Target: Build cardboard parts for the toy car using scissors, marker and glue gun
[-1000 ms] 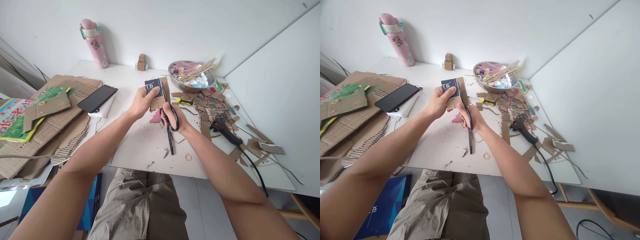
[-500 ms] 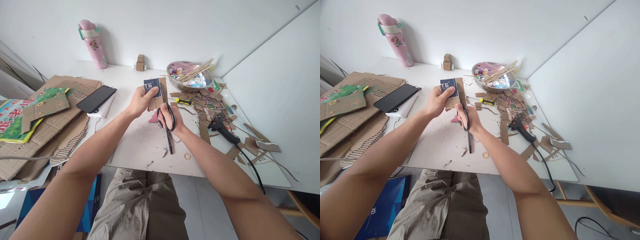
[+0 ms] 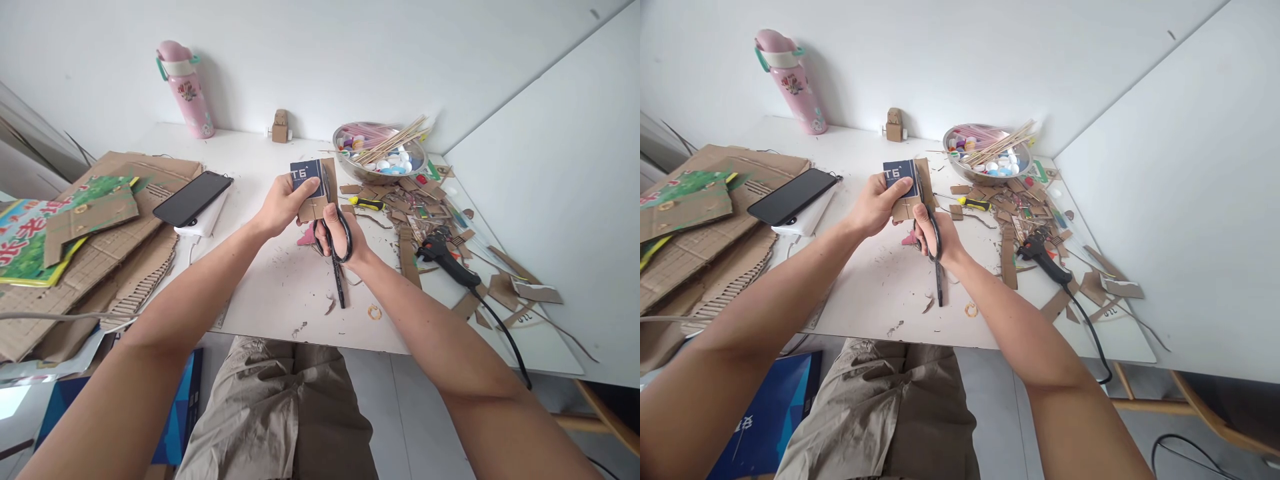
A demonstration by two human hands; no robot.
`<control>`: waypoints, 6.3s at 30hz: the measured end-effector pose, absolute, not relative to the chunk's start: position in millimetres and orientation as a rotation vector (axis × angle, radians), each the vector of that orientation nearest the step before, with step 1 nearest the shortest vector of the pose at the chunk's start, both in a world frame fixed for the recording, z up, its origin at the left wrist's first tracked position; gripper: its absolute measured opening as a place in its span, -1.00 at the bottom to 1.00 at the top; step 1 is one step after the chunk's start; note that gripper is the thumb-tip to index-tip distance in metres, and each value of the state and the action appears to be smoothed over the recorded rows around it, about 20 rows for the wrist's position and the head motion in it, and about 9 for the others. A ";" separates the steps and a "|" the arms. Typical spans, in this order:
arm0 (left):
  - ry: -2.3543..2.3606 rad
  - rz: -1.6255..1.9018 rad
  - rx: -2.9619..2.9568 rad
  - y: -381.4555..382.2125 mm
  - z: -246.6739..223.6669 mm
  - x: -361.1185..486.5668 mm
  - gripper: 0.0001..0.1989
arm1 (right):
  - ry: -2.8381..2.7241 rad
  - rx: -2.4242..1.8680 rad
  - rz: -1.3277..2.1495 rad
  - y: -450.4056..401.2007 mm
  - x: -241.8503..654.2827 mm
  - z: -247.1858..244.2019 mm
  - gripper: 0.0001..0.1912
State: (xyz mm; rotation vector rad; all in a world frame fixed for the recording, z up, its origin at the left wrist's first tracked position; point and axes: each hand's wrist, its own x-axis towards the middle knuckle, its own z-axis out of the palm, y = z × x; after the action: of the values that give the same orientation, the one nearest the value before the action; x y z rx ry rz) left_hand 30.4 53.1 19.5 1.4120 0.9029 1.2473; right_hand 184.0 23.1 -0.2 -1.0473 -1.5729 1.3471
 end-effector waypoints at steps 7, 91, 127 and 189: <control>0.934 1.241 1.442 53.7 20.1 26.3 -0.48 | -1.492 -1.081 1.371 17.3 176.1 3.7 -0.04; 0.865 0.739 1.424 64.9 18.5 11.2 -0.73 | -1.477 -1.136 0.953 61.1 229.2 11.7 -0.44; 1.071 1.343 0.959 60.0 22.6 28.0 -0.57 | -2.052 -1.053 1.251 31.9 208.4 25.6 0.01; 1.016 1.229 1.231 54.9 35.0 22.0 -0.60 | -1.887 -1.180 1.177 23.6 193.0 17.6 0.02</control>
State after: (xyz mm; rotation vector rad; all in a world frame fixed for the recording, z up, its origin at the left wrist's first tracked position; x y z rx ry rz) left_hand 22.0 54.9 35.0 1.2306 1.0160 1.2290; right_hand 193.0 23.6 17.6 -1.1799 -1.8873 1.1767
